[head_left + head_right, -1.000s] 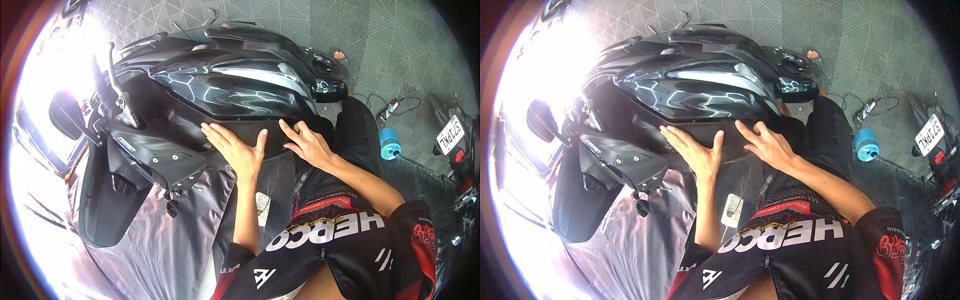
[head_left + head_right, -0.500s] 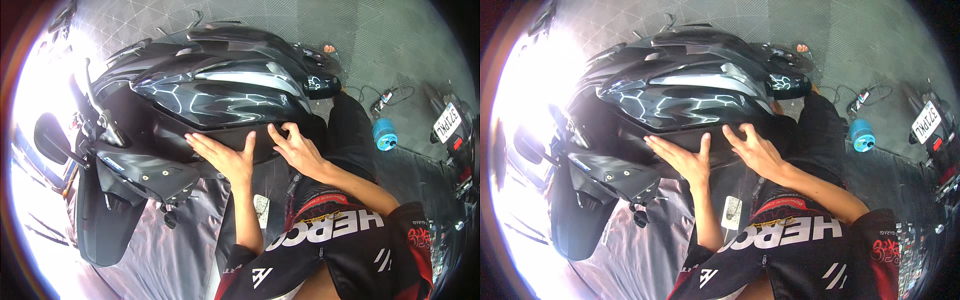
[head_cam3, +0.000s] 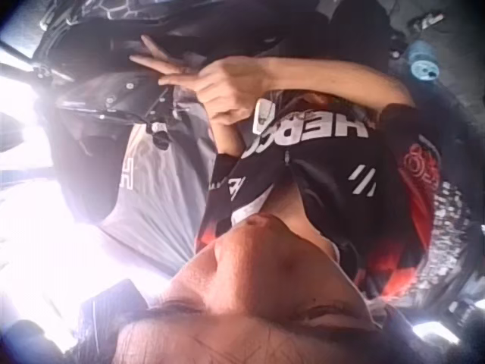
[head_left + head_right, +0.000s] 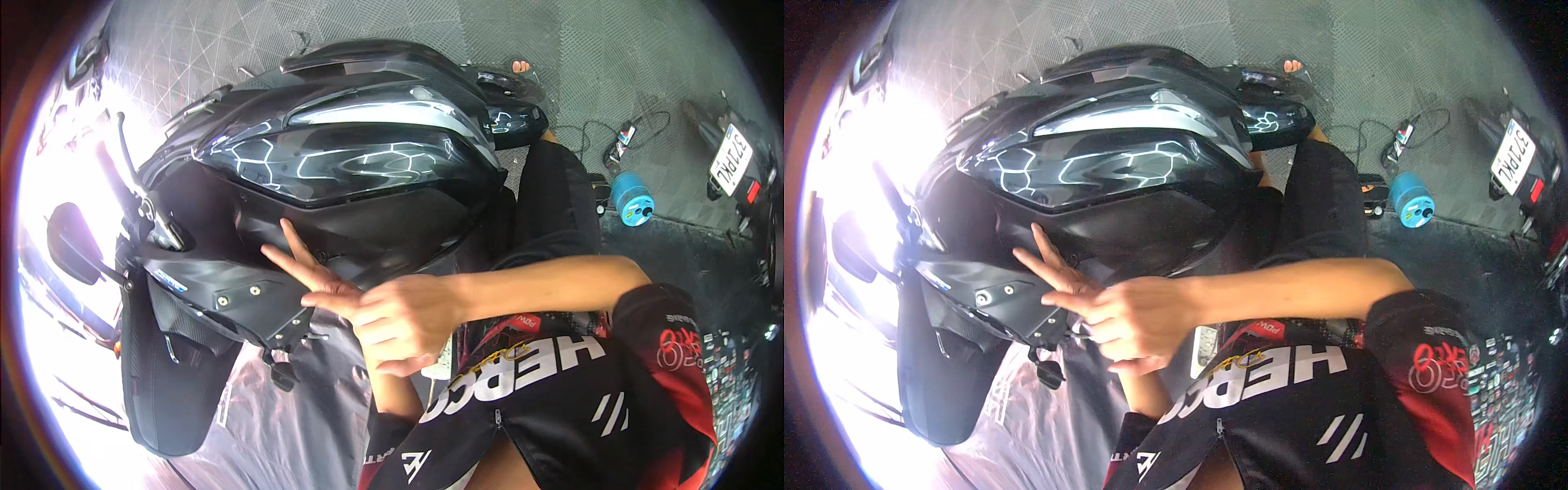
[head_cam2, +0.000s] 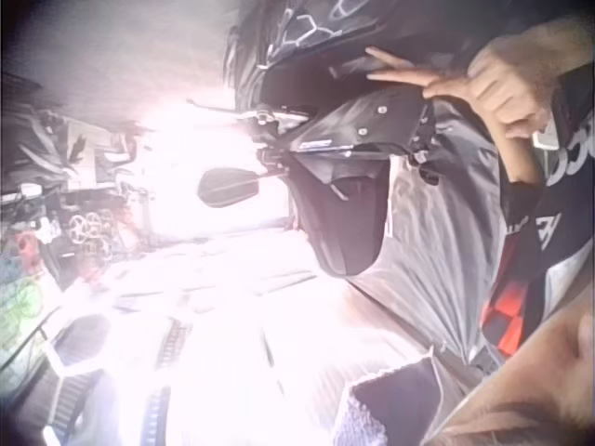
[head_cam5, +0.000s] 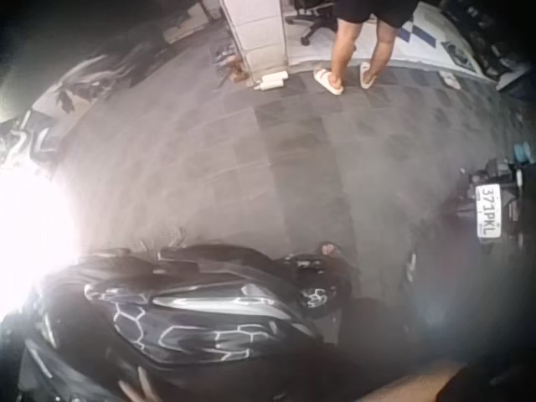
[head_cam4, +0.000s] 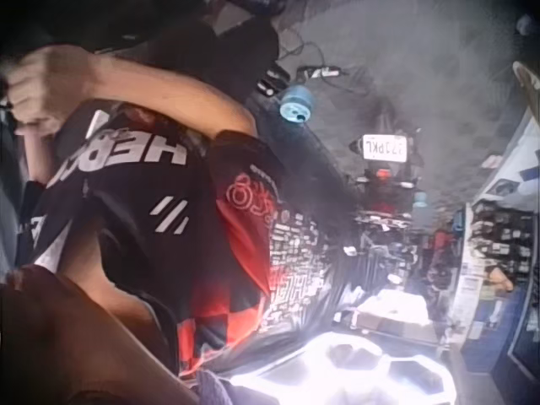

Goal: The person takes a plastic fairing piece from a shelf and positions it onto the front of a motorcycle, aligning it by hand and pressing it into place.

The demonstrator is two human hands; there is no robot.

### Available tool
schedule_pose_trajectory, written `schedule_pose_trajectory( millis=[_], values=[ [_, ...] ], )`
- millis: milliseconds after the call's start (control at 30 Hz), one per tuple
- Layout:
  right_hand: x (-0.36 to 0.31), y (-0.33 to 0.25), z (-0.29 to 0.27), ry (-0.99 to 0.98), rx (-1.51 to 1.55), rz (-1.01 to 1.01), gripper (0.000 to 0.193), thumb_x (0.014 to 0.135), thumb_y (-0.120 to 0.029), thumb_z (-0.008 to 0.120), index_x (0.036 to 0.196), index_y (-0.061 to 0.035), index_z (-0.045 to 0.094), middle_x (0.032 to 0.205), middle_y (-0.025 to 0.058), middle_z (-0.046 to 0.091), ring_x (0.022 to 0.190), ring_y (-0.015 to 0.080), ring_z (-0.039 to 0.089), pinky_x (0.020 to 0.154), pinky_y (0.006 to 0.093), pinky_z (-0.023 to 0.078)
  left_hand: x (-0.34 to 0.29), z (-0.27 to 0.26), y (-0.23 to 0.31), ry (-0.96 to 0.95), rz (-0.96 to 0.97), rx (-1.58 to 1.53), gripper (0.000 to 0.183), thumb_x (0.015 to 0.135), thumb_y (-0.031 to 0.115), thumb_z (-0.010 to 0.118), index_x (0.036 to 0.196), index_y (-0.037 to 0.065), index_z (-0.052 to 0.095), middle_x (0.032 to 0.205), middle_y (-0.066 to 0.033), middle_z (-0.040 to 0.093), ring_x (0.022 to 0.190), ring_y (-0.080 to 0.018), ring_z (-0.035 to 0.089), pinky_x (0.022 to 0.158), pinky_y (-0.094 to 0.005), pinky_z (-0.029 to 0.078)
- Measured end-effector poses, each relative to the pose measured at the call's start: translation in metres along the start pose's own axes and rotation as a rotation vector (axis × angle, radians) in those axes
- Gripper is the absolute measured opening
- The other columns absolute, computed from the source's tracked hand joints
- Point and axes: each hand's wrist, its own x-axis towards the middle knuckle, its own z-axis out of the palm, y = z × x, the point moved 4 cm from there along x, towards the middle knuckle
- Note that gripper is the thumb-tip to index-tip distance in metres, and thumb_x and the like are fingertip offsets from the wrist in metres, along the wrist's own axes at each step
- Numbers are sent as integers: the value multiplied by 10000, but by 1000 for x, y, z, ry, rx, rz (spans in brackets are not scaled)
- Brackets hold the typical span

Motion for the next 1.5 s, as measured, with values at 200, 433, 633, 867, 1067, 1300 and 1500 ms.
schedule_pose_trajectory(
  millis=[200, 433, 633, 867, 1067, 1300, 1500],
  values=[
    [11, 101, -18, 16, 41, 57, 214, 696, -214, 675, 531, -90, 615, 564, 115, 633, 474, 294, 614, 474, 409, 488, 7, -4, -24, 2, 105, -261, 1043, 956, 832, 128, 1667, 84, -26, 1712, -226, 161, 1585, -380, 147, 1284, -518, 119],
    [24, 75, 13, -12, -41, 31, 274, 608, -213, 668, 439, -115, 476, 592, 128, 631, 509, 311, 621, 462, 411, 450, 1, -25, -31, 45, 211, 16, 954, 1018, 706, 285, 1652, 29, 58, 1697, -250, 174, 1566, -381, 198, 1269, -498, 168],
    [32, 101, -8, 67, -197, -40, 239, 692, -120, 698, 567, -73, 501, 596, 99, 523, 535, 306, 548, 486, 407, 436, -37, -28, -62, -75, 338, 93, 866, 1041, 461, 555, 1611, -65, 169, 1665, -301, 201, 1547, -392, 243, 1253, -485, 201],
    [-74, 45, -28, -152, -913, 329, 611, 814, -337, 775, 1347, -67, 649, 1441, 141, 595, 1404, 304, 521, 1117, 515, 411, -63, -29, -76, -212, 403, 826, 1020, 886, 567, 726, 1590, -31, 293, 1662, -285, 232, 1531, -524, 192, 1226, -657, 186],
    [-74, 70, -30, -440, -1043, 299, 848, 854, -610, 702, 1569, -228, 454, 1660, 117, 370, 1542, 270, 338, 1214, 620, 254, -58, -26, -76, -195, 433, 805, 1209, 690, 722, 802, 1594, 60, 350, 1696, -171, 254, 1464, -609, 239, 1138, -758, 211],
    [-72, 72, -24, -448, -1105, 311, 828, 873, -674, 630, 1562, -241, 475, 1659, 107, 382, 1528, 265, 371, 1220, 611, 235, -55, -27, -79, -188, 362, 783, 1162, 667, 709, 822, 1576, 114, 408, 1668, -152, 332, 1436, -555, 340, 1128, -714, 269],
    [-69, 73, -24, -496, -1057, 303, 879, 880, -657, 631, 1607, -227, 389, 1685, 110, 332, 1553, 251, 320, 1255, 577, 163, -59, -26, -80, -159, 346, 798, 1056, 748, 642, 803, 1566, 96, 419, 1658, -171, 340, 1474, -556, 292, 1166, -711, 228]
  ],
)
